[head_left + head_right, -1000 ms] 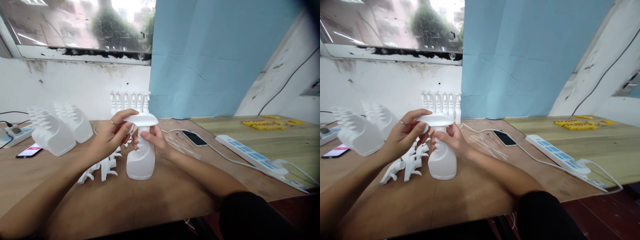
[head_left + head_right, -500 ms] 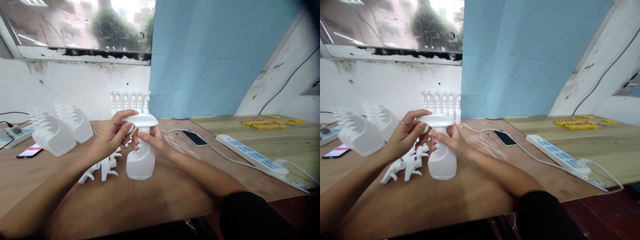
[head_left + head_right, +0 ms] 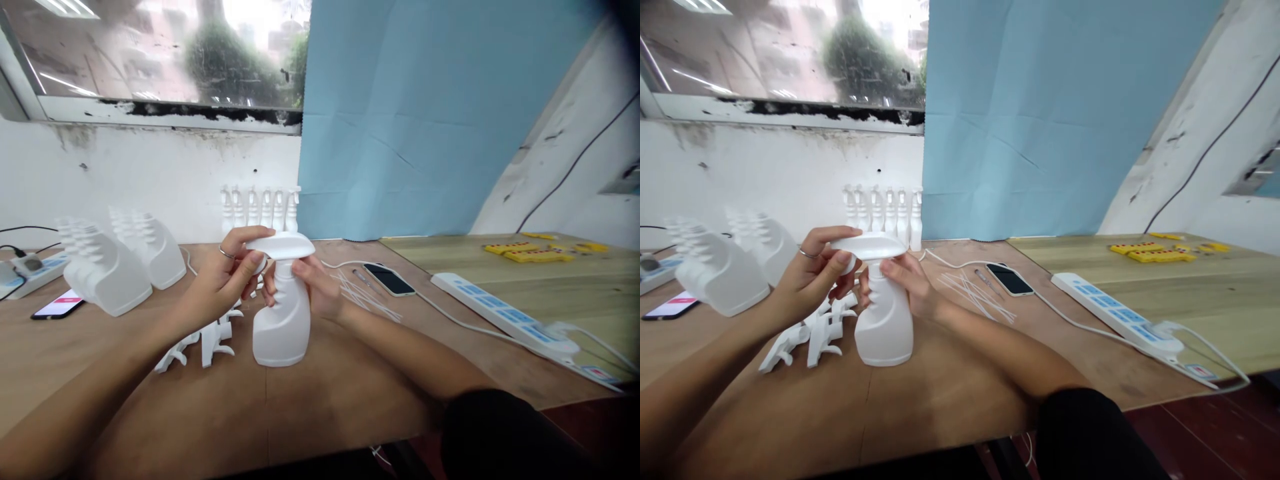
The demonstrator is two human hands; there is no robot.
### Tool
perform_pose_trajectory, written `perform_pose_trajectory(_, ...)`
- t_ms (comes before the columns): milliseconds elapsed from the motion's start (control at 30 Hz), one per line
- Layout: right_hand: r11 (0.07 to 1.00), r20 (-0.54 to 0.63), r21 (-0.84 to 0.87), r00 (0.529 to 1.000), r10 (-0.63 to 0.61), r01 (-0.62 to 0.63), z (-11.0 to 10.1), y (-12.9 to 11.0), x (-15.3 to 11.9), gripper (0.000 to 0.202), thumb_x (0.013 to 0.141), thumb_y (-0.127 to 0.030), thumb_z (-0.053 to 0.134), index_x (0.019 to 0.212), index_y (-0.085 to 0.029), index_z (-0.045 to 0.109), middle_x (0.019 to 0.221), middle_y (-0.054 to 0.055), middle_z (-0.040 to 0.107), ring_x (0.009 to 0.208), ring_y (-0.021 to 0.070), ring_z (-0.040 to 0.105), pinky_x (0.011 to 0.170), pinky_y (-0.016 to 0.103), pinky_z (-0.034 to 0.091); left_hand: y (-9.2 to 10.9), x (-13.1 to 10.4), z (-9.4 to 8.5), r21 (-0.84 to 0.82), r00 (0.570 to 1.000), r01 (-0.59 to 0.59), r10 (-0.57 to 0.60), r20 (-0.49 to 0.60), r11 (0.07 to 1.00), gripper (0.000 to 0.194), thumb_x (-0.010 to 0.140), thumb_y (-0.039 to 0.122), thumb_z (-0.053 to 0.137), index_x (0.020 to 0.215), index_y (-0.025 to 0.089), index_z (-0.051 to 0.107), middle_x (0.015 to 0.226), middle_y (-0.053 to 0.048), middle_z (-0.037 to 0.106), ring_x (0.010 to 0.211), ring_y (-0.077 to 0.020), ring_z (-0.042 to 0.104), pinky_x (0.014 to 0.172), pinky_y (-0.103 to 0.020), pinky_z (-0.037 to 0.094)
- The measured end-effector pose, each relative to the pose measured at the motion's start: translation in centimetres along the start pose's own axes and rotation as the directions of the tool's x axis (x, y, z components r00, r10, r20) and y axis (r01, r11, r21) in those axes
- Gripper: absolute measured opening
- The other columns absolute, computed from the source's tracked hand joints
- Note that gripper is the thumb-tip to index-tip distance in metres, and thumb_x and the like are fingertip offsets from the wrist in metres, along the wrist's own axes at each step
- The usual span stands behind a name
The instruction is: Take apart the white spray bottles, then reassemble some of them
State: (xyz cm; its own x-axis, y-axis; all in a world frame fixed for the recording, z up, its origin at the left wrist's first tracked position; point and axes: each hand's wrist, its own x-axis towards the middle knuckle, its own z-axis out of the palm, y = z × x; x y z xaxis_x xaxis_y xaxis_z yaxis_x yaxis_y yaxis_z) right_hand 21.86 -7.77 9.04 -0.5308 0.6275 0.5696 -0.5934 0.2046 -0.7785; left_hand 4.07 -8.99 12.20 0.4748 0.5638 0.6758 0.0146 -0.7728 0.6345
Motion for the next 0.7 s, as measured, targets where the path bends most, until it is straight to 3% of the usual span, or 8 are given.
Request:
perform_pose_trajectory(100, 1.000, 0.014, -0.010, 1.000, 0.004, -0.004, -0.1, 0.1, -0.1, 0.025, 0.087, -0.038, 0.058, 0.098, -0.016, 0.053, 0.075, 0.005, 0.061, 0.066, 0.0170, 0.060, 0.058, 0.032, 0.052, 0.1, 0.0, -0.1, 0.017, 1.000, -0.008, 0.008, 0.013, 1.000, 0.025, 0.099, 0.027, 0.043, 0.124, 0.028, 0.043, 0.065, 0.007, 0.052, 0.045, -0.0053, 0.048, 0.041, -0.015, 0.038)
perform_pose_trajectory(200, 1.000, 0.012, -0.004, 1.000, 0.020, -0.020, -0.3, 0.1, -0.2, 0.029, 0.084, -0.040, 0.060, 0.098, -0.015, 0.054, 0.077, 0.007, 0.062, 0.068, 0.0181, 0.060, 0.060, 0.033, 0.052, 0.7, -0.1, -0.7, 0.188, 1.000, -0.004, 0.006, -0.010, 0.982, 0.030, 0.097, 0.027, 0.047, 0.128, 0.025, 0.045, 0.061, 0.007, 0.053, 0.046, -0.0062, 0.050, 0.044, -0.017, 0.041)
perform_pose_trajectory(333, 0.999, 0.011, 0.012, 0.999, 0.040, -0.041, -0.4, 0.1, -0.2, 0.030, 0.084, -0.038, 0.061, 0.100, -0.014, 0.056, 0.079, 0.007, 0.062, 0.068, 0.0181, 0.061, 0.060, 0.034, 0.051, 1.7, -0.3, -2.3, 0.378, 0.992, 0.037, 0.010, -0.122, 0.925, 0.044, 0.092, 0.029, 0.057, 0.134, 0.024, 0.045, 0.068, 0.004, 0.061, 0.048, -0.0077, 0.054, 0.047, -0.020, 0.043)
perform_pose_trajectory(467, 0.999, 0.025, -0.036, 0.999, 0.034, -0.034, -0.2, 0.0, -0.1, 0.025, 0.083, -0.035, 0.065, 0.096, -0.015, 0.057, 0.074, 0.004, 0.060, 0.065, 0.0169, 0.061, 0.059, 0.031, 0.049, 2.2, -0.3, -4.3, 0.421, 0.973, 0.077, 0.024, -0.228, 0.904, 0.031, 0.091, 0.034, 0.058, 0.121, 0.024, 0.056, 0.063, 0.003, 0.060, 0.047, -0.0091, 0.053, 0.048, -0.022, 0.044)
perform_pose_trajectory(567, 0.998, 0.026, -0.042, 0.999, 0.045, -0.044, 0.0, -0.1, -0.1, 0.022, 0.084, -0.032, 0.064, 0.095, -0.013, 0.058, 0.074, 0.004, 0.059, 0.065, 0.0170, 0.062, 0.060, 0.031, 0.047, 2.4, -0.3, -5.2, 0.454, 0.983, 0.087, -0.002, -0.185, 0.887, 0.027, 0.092, 0.034, 0.056, 0.117, 0.026, 0.059, 0.068, 0.001, 0.063, 0.049, -0.0089, 0.054, 0.049, -0.021, 0.045)
perform_pose_trajectory(700, 0.998, 0.027, 0.032, 0.998, 0.056, -0.057, -0.2, -0.1, -0.2, 0.030, 0.083, -0.038, 0.064, 0.098, -0.013, 0.057, 0.078, 0.007, 0.063, 0.067, 0.0190, 0.063, 0.062, 0.034, 0.050, 2.9, -0.2, -4.7, 0.454, 0.999, 0.027, -0.034, 0.008, 0.891, 0.044, 0.091, 0.029, 0.058, 0.134, 0.028, 0.050, 0.097, -0.004, 0.068, 0.069, -0.0123, 0.064, 0.057, -0.021, 0.052)
